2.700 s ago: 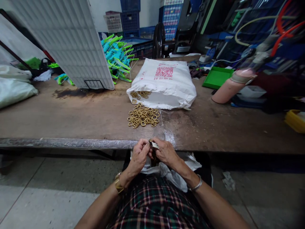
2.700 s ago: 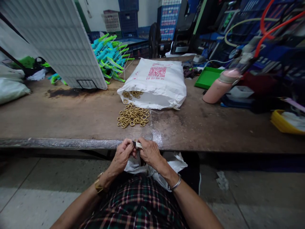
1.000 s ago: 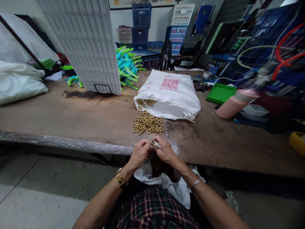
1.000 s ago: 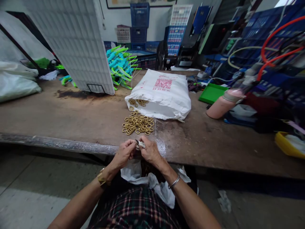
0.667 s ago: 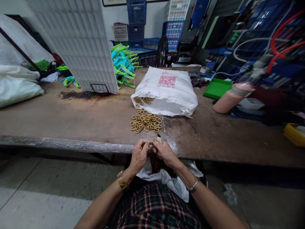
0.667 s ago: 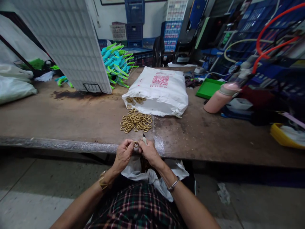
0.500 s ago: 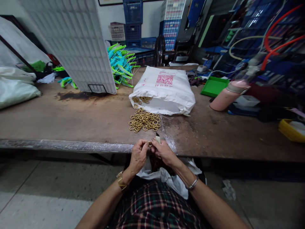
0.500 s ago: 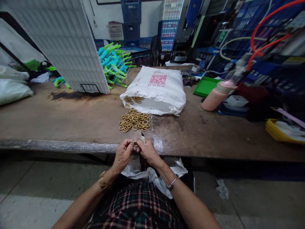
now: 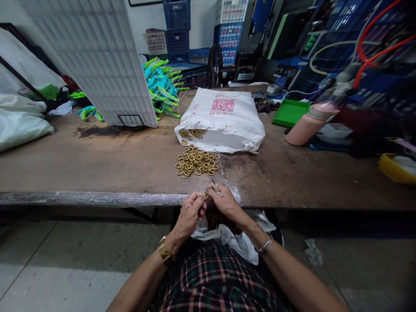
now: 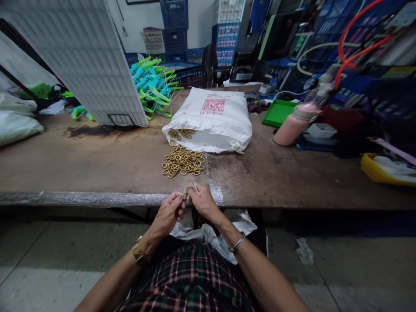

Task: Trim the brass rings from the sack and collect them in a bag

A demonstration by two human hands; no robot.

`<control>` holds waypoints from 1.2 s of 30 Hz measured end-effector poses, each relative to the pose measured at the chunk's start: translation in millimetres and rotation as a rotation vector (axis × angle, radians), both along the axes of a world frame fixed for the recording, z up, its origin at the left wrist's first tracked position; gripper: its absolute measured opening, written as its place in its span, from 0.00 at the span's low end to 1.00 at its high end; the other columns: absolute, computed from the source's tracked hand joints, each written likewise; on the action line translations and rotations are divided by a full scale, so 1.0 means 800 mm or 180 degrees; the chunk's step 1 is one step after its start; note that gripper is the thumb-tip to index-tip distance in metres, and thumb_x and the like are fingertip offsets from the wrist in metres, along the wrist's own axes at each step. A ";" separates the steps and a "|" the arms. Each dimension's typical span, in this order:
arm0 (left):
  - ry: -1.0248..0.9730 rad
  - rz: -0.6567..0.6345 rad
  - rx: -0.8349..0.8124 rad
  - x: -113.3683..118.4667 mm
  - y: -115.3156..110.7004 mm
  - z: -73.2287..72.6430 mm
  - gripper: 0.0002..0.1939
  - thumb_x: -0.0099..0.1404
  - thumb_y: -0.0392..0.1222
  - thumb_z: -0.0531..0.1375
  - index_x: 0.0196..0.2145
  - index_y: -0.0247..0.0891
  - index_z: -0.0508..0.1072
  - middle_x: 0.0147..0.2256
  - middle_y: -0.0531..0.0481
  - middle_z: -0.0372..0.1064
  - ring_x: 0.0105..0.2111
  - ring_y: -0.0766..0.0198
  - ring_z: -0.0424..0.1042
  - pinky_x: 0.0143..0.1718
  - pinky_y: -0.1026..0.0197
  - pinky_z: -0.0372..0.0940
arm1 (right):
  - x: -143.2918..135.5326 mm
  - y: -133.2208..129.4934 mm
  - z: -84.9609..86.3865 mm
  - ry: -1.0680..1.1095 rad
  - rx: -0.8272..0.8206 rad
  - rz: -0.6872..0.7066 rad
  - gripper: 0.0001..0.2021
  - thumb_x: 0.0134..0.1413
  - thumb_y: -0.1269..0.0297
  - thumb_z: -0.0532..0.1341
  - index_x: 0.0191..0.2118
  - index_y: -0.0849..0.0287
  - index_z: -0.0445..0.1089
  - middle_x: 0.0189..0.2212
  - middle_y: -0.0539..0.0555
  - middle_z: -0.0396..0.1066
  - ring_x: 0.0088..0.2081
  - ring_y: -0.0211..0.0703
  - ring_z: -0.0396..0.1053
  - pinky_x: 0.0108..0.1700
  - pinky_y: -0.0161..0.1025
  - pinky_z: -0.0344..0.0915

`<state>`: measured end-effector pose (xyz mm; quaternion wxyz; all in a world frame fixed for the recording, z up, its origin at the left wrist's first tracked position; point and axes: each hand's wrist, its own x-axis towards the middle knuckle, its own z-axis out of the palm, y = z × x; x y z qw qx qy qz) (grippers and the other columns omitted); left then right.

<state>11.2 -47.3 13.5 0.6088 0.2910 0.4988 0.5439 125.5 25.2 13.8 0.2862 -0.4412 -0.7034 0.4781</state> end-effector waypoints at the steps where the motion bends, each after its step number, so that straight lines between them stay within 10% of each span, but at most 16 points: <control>1: 0.0021 0.0004 0.0025 0.000 0.000 0.001 0.19 0.55 0.56 0.58 0.30 0.37 0.62 0.21 0.59 0.58 0.15 0.76 0.52 0.15 0.71 0.47 | 0.002 -0.001 -0.002 -0.0190 0.0201 -0.0048 0.12 0.52 0.59 0.50 0.23 0.58 0.60 0.18 0.46 0.58 0.22 0.34 0.55 0.25 0.31 0.52; 9: 0.0477 0.0078 0.0208 -0.003 0.002 0.002 0.19 0.57 0.58 0.56 0.27 0.37 0.61 0.18 0.59 0.55 0.15 0.75 0.50 0.16 0.70 0.46 | 0.013 -0.017 -0.009 -0.1383 0.1170 0.0583 0.11 0.49 0.71 0.50 0.37 0.57 0.67 0.27 0.52 0.71 0.27 0.38 0.64 0.30 0.33 0.51; 19: 0.0859 0.0161 0.0353 -0.005 -0.004 -0.002 0.18 0.60 0.56 0.54 0.26 0.38 0.61 0.19 0.58 0.56 0.16 0.74 0.52 0.17 0.69 0.49 | 0.007 -0.015 0.001 -0.2170 0.1130 0.0691 0.14 0.49 0.71 0.51 0.42 0.59 0.66 0.29 0.55 0.73 0.29 0.41 0.67 0.29 0.34 0.49; 36: -0.1224 0.0312 -0.0162 -0.020 -0.020 0.003 0.12 0.54 0.45 0.62 0.28 0.34 0.65 0.25 0.51 0.67 0.19 0.72 0.62 0.15 0.70 0.53 | -0.072 0.055 -0.003 -0.2894 0.1514 0.0286 0.12 0.57 0.68 0.48 0.45 0.57 0.61 0.39 0.57 0.71 0.38 0.44 0.70 0.35 0.36 0.57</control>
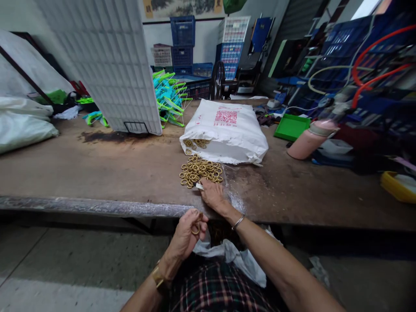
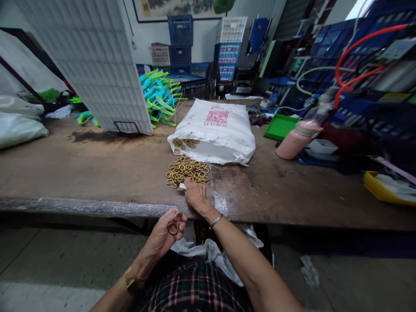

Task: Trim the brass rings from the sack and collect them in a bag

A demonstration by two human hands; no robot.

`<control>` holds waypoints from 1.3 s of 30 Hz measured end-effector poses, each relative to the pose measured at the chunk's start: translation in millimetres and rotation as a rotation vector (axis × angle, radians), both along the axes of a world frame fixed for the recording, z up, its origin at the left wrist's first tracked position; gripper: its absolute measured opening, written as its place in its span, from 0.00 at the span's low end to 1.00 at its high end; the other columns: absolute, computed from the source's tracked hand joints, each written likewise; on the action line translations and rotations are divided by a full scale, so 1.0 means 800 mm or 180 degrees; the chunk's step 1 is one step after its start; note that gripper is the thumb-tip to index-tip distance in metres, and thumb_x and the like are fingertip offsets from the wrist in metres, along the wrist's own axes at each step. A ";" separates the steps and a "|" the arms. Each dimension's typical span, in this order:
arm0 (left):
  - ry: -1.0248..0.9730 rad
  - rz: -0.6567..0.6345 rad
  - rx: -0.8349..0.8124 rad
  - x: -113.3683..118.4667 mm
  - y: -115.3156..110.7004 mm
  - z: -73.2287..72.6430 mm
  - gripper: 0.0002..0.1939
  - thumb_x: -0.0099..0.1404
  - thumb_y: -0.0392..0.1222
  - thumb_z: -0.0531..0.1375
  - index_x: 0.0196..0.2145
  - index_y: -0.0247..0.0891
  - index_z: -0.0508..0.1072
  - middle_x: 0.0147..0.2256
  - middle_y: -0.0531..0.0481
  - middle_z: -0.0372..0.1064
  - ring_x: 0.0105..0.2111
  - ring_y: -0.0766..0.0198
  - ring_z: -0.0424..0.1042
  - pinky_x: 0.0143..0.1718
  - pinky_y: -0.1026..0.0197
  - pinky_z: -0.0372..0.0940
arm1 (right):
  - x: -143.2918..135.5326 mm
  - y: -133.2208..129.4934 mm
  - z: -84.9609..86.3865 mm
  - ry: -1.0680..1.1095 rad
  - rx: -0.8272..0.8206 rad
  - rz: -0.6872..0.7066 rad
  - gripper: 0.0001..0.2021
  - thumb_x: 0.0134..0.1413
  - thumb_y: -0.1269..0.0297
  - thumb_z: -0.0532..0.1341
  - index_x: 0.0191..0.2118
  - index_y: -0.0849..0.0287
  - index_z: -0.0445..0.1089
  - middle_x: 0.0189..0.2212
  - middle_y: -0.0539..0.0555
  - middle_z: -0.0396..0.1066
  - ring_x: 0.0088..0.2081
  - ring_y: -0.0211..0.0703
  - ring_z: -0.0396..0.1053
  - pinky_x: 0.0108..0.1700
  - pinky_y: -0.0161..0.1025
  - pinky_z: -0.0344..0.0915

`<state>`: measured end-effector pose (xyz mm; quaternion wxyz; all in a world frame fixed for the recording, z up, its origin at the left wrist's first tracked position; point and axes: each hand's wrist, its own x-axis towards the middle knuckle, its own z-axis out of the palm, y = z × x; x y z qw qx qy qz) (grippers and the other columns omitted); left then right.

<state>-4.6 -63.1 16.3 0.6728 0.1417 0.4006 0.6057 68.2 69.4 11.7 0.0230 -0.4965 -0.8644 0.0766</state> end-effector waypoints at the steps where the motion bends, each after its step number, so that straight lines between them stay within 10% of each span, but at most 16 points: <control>1: -0.0137 0.0021 -0.0048 -0.003 0.001 0.001 0.12 0.53 0.44 0.63 0.30 0.35 0.66 0.26 0.51 0.67 0.19 0.72 0.63 0.15 0.71 0.53 | -0.002 0.000 -0.001 -0.0049 0.0008 -0.0048 0.12 0.57 0.69 0.47 0.45 0.58 0.61 0.39 0.58 0.71 0.37 0.44 0.70 0.34 0.37 0.57; 12: -0.0459 0.0178 -0.0364 -0.015 0.020 -0.009 0.13 0.49 0.42 0.65 0.27 0.34 0.65 0.26 0.51 0.67 0.26 0.68 0.68 0.18 0.69 0.59 | 0.044 -0.007 -0.011 0.1259 -0.0501 -0.0261 0.06 0.51 0.69 0.51 0.33 0.59 0.64 0.27 0.53 0.69 0.30 0.39 0.65 0.31 0.33 0.54; 17: 0.0619 0.0275 0.0008 -0.001 0.034 -0.007 0.17 0.51 0.47 0.64 0.35 0.37 0.65 0.21 0.57 0.63 0.19 0.72 0.61 0.14 0.71 0.53 | 0.068 -0.030 0.000 0.3298 -0.2346 -0.0636 0.12 0.48 0.54 0.55 0.25 0.57 0.57 0.15 0.41 0.51 0.16 0.29 0.47 0.19 0.30 0.46; 23: 0.1598 -0.0005 0.0226 0.010 0.043 -0.002 0.18 0.54 0.53 0.60 0.32 0.35 0.66 0.18 0.60 0.56 0.14 0.76 0.50 0.14 0.70 0.47 | 0.086 -0.052 0.014 0.3932 -0.4014 -0.0542 0.18 0.41 0.51 0.62 0.28 0.57 0.56 0.13 0.37 0.47 0.13 0.25 0.39 0.15 0.27 0.36; 34: 0.2943 0.0127 0.0748 0.014 0.037 0.001 0.12 0.57 0.46 0.57 0.24 0.35 0.67 0.21 0.55 0.61 0.23 0.70 0.58 0.26 0.67 0.54 | 0.082 -0.054 0.000 0.3454 -0.2668 -0.0511 0.16 0.49 0.51 0.55 0.23 0.59 0.59 0.15 0.42 0.53 0.16 0.28 0.47 0.18 0.29 0.45; 39: 0.2454 -0.0088 0.0492 0.017 0.035 0.003 0.14 0.57 0.49 0.58 0.24 0.35 0.67 0.19 0.56 0.59 0.19 0.73 0.55 0.21 0.68 0.52 | 0.080 -0.052 -0.003 0.3253 -0.2382 -0.0536 0.14 0.50 0.55 0.55 0.22 0.59 0.60 0.15 0.44 0.55 0.18 0.30 0.50 0.21 0.30 0.47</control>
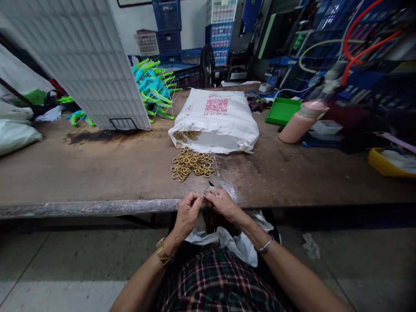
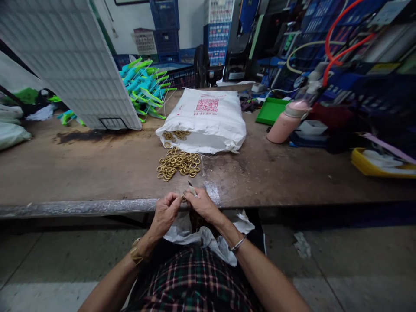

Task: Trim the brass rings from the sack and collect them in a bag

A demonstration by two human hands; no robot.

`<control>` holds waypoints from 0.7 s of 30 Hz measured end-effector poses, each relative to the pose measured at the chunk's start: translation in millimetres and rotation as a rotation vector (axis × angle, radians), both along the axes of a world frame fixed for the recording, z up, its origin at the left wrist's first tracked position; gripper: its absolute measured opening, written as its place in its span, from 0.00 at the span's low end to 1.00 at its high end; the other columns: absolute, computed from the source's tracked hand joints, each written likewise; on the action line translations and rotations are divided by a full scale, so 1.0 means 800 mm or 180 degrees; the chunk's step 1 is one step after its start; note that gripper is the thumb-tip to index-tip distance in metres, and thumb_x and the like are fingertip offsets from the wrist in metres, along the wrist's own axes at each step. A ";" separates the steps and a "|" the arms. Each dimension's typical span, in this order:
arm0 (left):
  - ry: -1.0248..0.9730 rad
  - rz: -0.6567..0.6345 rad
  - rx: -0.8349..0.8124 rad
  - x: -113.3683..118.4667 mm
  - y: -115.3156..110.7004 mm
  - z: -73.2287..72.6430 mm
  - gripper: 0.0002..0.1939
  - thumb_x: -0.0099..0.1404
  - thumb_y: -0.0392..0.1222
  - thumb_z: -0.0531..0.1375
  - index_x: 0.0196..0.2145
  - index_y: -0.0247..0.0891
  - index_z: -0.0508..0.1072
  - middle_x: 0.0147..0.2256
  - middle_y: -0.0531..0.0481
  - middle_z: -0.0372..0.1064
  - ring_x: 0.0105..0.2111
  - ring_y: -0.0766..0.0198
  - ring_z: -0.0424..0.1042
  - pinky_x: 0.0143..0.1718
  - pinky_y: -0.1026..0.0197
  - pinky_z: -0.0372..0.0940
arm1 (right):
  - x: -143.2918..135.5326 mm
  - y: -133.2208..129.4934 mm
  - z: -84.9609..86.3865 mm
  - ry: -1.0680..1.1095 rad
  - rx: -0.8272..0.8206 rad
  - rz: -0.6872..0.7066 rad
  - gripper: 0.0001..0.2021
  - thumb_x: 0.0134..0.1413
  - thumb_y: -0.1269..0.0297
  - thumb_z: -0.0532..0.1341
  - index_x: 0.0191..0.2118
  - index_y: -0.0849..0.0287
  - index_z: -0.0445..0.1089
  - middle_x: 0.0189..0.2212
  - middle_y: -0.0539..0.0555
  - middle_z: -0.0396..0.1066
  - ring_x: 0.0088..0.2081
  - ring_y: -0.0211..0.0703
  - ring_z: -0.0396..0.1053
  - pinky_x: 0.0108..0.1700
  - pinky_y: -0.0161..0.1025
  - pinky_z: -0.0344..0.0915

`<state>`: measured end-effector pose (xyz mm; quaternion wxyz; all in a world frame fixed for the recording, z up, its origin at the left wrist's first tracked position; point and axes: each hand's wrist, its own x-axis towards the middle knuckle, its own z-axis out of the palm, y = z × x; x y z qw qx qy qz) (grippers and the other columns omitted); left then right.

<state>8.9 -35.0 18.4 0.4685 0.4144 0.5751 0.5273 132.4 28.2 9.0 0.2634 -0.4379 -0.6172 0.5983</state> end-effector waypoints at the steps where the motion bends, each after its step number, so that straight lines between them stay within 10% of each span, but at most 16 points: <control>1: -0.0288 -0.0091 -0.0218 0.000 -0.001 -0.001 0.15 0.56 0.51 0.59 0.26 0.36 0.66 0.18 0.58 0.57 0.17 0.74 0.52 0.19 0.69 0.49 | -0.001 0.000 0.000 -0.0002 -0.0004 -0.0031 0.13 0.50 0.56 0.55 0.22 0.59 0.61 0.15 0.44 0.55 0.18 0.30 0.50 0.21 0.30 0.48; 9: -0.1823 -0.0522 -0.0605 -0.003 -0.005 -0.005 0.15 0.57 0.51 0.59 0.31 0.35 0.64 0.21 0.58 0.58 0.14 0.78 0.49 0.14 0.71 0.41 | -0.004 0.000 0.006 -0.0028 0.0099 0.0008 0.09 0.48 0.62 0.53 0.23 0.60 0.63 0.17 0.44 0.59 0.20 0.31 0.54 0.25 0.30 0.52; 21: -0.0928 -0.0186 -0.0326 -0.003 -0.007 -0.005 0.17 0.55 0.54 0.60 0.26 0.36 0.63 0.17 0.59 0.56 0.14 0.77 0.49 0.15 0.70 0.45 | 0.004 -0.013 -0.003 -0.1678 0.1908 0.0737 0.09 0.50 0.70 0.49 0.33 0.58 0.66 0.24 0.51 0.68 0.25 0.36 0.60 0.29 0.33 0.49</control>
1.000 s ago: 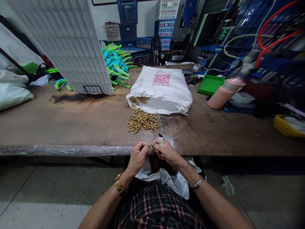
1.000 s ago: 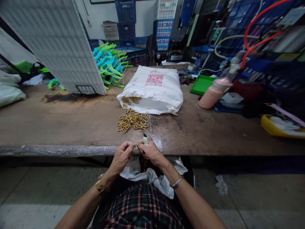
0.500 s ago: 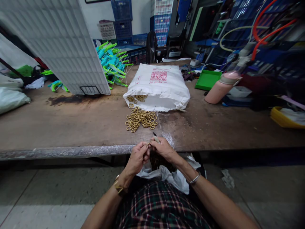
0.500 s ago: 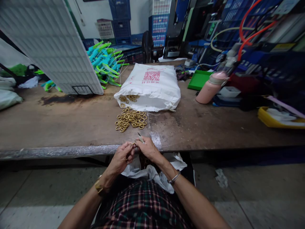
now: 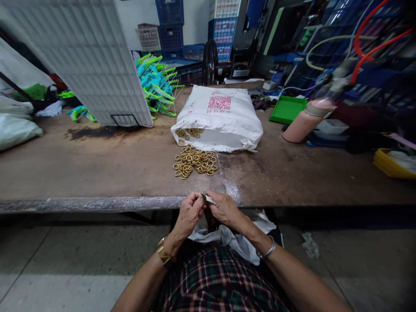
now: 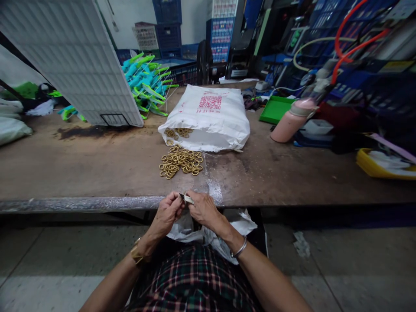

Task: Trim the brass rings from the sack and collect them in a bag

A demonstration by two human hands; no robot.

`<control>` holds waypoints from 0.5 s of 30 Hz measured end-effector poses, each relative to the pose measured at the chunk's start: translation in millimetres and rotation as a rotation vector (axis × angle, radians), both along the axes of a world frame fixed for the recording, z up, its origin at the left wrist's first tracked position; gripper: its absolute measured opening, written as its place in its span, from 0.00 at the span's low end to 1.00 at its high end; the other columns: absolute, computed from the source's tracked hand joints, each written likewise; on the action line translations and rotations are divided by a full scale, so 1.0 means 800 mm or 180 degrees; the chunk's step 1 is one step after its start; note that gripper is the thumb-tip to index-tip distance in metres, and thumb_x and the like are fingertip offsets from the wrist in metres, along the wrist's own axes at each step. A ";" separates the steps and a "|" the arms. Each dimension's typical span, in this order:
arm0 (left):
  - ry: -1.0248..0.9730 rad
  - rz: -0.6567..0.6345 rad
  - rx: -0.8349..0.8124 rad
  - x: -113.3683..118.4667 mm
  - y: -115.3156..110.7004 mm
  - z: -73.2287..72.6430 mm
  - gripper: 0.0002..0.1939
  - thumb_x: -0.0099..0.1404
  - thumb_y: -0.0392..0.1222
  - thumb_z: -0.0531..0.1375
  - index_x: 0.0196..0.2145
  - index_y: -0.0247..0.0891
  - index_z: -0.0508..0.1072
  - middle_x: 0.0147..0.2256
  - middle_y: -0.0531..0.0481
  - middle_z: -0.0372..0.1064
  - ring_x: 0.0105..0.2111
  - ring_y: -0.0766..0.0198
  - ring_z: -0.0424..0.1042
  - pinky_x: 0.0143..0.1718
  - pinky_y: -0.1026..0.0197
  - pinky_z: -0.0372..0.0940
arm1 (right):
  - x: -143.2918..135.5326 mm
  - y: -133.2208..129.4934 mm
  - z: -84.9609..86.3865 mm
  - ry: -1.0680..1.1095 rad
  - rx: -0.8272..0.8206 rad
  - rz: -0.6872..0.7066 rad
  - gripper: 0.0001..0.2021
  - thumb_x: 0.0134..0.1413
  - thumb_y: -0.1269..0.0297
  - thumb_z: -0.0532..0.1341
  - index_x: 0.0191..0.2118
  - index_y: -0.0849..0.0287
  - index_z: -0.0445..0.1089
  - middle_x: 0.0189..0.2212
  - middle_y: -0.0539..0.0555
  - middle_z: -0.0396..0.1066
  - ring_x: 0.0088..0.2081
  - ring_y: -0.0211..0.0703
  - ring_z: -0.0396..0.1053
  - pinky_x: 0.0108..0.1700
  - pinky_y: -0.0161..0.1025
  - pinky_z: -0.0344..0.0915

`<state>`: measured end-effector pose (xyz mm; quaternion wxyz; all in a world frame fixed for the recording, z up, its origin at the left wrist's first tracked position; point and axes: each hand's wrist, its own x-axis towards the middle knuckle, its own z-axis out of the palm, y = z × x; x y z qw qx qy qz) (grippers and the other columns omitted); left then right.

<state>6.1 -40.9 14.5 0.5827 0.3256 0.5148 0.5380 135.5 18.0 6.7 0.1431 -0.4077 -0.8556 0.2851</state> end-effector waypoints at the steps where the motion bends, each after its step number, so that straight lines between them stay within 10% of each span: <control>1: 0.0071 0.0014 0.0030 -0.001 0.000 -0.001 0.17 0.55 0.54 0.59 0.25 0.36 0.63 0.17 0.60 0.55 0.14 0.76 0.49 0.16 0.70 0.45 | 0.000 -0.001 0.000 -0.0107 0.0052 0.0028 0.10 0.50 0.70 0.49 0.34 0.58 0.66 0.26 0.51 0.69 0.26 0.37 0.60 0.29 0.33 0.49; 15: -0.0458 -0.0220 0.0024 0.007 -0.018 0.021 0.18 0.55 0.55 0.60 0.25 0.37 0.62 0.19 0.58 0.59 0.14 0.76 0.52 0.14 0.70 0.47 | -0.006 0.049 0.001 -0.1064 0.0518 -0.0637 0.13 0.55 0.67 0.48 0.43 0.58 0.65 0.30 0.56 0.72 0.29 0.42 0.67 0.29 0.36 0.49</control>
